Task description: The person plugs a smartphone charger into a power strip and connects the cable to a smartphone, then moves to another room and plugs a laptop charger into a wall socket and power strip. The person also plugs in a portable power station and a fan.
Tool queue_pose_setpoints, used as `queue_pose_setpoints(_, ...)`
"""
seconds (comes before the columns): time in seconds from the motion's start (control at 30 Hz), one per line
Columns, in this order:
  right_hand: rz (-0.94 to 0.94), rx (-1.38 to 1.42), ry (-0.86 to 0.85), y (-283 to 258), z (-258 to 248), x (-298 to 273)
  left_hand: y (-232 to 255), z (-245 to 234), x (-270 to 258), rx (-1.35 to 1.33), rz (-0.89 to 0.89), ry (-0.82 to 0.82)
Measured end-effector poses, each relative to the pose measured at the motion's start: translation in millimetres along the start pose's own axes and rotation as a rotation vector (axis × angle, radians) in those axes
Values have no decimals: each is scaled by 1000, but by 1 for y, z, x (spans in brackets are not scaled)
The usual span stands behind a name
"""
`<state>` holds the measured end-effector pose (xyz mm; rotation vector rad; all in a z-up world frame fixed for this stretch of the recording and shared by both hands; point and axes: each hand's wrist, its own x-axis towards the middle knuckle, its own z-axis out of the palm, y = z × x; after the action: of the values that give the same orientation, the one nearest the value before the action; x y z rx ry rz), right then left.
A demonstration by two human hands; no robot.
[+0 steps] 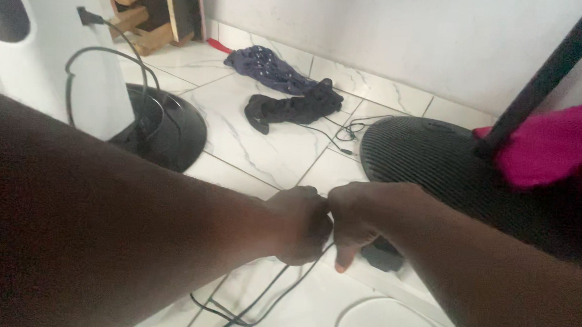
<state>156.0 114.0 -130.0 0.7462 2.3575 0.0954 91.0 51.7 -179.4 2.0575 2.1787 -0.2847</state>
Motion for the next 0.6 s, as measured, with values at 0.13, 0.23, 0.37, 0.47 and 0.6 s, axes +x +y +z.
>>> queue_pose_setpoints(0.13, -53, -60, 95, 3, -12, 2, -23, -2, -9, -487, -219, 163)
queue_pose_setpoints(0.23, -128, -18, 231, -1, -34, 8, -50, -9, -24, -354, -161, 312)
queue_pose_setpoints(0.37, -171, 221, 457, -19, -62, 14, -78, -28, -44, -373, -215, 385)
queue_pose_setpoints(0.47, -229, 465, 577, -41, -80, 10, -88, -54, -58, -477, -439, 407)
queue_pose_setpoints(0.6, -252, 836, 505, -60, -98, 0, -99, -114, -69, 484, -174, 45)
